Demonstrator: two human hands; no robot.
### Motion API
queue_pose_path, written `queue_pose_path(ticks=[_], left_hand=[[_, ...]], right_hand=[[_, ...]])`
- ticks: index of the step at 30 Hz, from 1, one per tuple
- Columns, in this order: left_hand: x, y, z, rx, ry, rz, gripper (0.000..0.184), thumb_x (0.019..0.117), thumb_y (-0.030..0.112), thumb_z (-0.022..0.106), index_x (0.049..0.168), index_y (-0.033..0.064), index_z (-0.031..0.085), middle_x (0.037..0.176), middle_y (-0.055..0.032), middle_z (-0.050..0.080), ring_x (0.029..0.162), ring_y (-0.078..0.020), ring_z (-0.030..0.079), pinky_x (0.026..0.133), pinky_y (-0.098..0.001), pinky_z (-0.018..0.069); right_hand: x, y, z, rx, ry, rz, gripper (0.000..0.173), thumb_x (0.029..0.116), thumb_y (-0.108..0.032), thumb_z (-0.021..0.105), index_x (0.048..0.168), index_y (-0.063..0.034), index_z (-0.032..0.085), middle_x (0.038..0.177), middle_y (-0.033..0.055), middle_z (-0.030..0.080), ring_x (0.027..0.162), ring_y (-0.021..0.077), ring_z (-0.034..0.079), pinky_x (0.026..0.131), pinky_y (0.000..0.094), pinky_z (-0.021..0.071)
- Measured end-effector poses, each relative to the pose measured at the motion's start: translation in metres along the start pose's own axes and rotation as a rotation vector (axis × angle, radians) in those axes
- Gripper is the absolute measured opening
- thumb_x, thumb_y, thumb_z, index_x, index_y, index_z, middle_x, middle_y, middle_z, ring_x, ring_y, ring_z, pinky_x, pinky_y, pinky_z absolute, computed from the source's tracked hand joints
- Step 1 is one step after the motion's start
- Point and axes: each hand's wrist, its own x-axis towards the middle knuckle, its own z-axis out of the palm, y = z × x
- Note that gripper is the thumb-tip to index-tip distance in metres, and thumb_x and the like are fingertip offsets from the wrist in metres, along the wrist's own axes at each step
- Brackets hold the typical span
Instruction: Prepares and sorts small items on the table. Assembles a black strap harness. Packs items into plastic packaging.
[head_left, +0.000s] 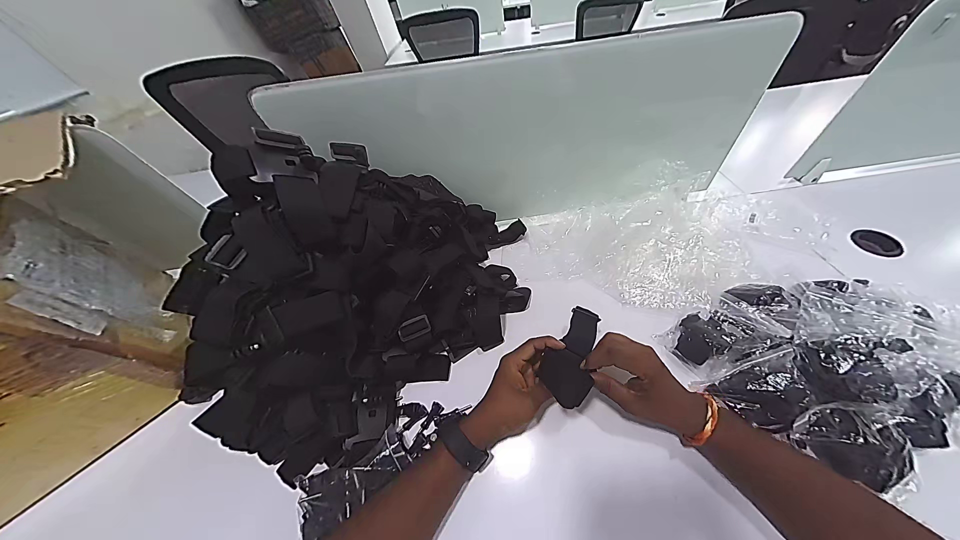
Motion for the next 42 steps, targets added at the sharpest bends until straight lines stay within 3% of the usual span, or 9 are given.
queue_pose_path(ticks=[5,8,12,15,26,30,33,38,42], left_hand=[[-0.002,0.002,0.002,0.043,-0.037,0.016,0.045,0.0859,-0.013,0.066,0.129,-0.0052,0.054,0.119,-0.0065,0.068,0.103,-0.0138,0.069,0.092,-0.0362,0.0598],[-0.003,0.000,0.005,0.109,-0.073,0.047,0.040,0.0893,-0.009,0.066,0.128,-0.0056,0.056,0.117,-0.0077,0.069,0.102,-0.0128,0.069,0.091,-0.0341,0.0597],[-0.004,-0.002,0.003,0.084,-0.116,0.045,0.057,0.0798,-0.011,0.075,0.132,-0.0066,0.053,0.126,-0.0119,0.065,0.109,-0.0178,0.069,0.094,-0.0378,0.0609],[-0.005,-0.003,0.003,0.084,-0.121,0.061,0.063,0.0756,-0.010,0.079,0.133,-0.0061,0.052,0.126,-0.0110,0.065,0.109,-0.0171,0.069,0.093,-0.0371,0.0613],[-0.003,0.000,0.008,0.224,-0.013,0.087,0.033,0.0961,-0.006,0.058,0.128,-0.0079,0.054,0.116,-0.0089,0.067,0.102,-0.0115,0.068,0.091,-0.0315,0.0590],[-0.002,0.001,0.011,0.213,0.083,0.001,0.035,0.0919,-0.006,0.064,0.126,-0.0052,0.055,0.108,-0.0064,0.068,0.091,-0.0118,0.069,0.079,-0.0297,0.0607],[0.000,0.002,0.011,0.170,0.135,-0.041,0.041,0.0890,-0.007,0.066,0.127,-0.0048,0.051,0.099,-0.0047,0.070,0.086,-0.0119,0.070,0.075,-0.0298,0.0604],[-0.001,0.001,0.013,0.167,0.142,0.005,0.038,0.0883,-0.007,0.066,0.124,-0.0043,0.052,0.097,-0.0037,0.071,0.085,-0.0106,0.070,0.078,-0.0303,0.0608],[-0.007,-0.004,0.014,0.376,0.132,0.224,0.035,0.0872,-0.002,0.069,0.120,-0.0066,0.058,0.104,-0.0081,0.072,0.092,-0.0102,0.072,0.083,-0.0295,0.0624]], right_hand=[[0.001,-0.010,0.010,-0.065,0.076,0.029,0.015,0.0975,-0.019,0.068,0.104,-0.0064,0.072,0.094,0.0067,0.068,0.087,0.0098,0.063,0.079,0.0226,0.0536],[0.001,-0.013,0.014,-0.069,0.129,0.116,0.020,0.0944,-0.023,0.072,0.104,-0.0052,0.070,0.095,0.0075,0.059,0.079,0.0039,0.057,0.067,0.0146,0.0492],[0.002,-0.014,0.015,-0.071,0.143,0.155,0.023,0.0930,-0.024,0.074,0.101,-0.0038,0.065,0.097,0.0071,0.059,0.079,0.0025,0.055,0.066,0.0133,0.0479],[0.002,-0.015,0.015,-0.098,0.132,0.160,0.024,0.0929,-0.026,0.074,0.100,-0.0041,0.065,0.097,0.0075,0.059,0.078,0.0033,0.055,0.065,0.0137,0.0469],[0.002,-0.021,0.019,-0.254,0.090,0.150,0.023,0.0966,-0.027,0.069,0.106,-0.0066,0.068,0.101,0.0102,0.061,0.081,0.0084,0.058,0.066,0.0184,0.0501],[0.002,-0.021,0.021,-0.248,0.072,0.163,0.023,0.0971,-0.026,0.067,0.109,-0.0059,0.066,0.103,0.0110,0.061,0.080,0.0094,0.058,0.066,0.0193,0.0506],[0.004,-0.023,0.021,-0.309,0.063,0.135,0.031,0.0971,-0.027,0.067,0.122,-0.0089,0.066,0.105,0.0122,0.062,0.079,0.0110,0.059,0.065,0.0210,0.0518],[0.005,-0.030,0.018,-0.410,0.044,-0.043,0.044,0.0969,-0.031,0.067,0.138,-0.0179,0.061,0.091,0.0112,0.063,0.078,0.0196,0.063,0.067,0.0314,0.0541],[0.000,-0.045,0.024,-0.437,-0.067,-0.143,0.047,0.0974,-0.046,0.060,0.138,-0.0220,0.062,0.079,0.0052,0.060,0.069,0.0203,0.058,0.061,0.0352,0.0474]])
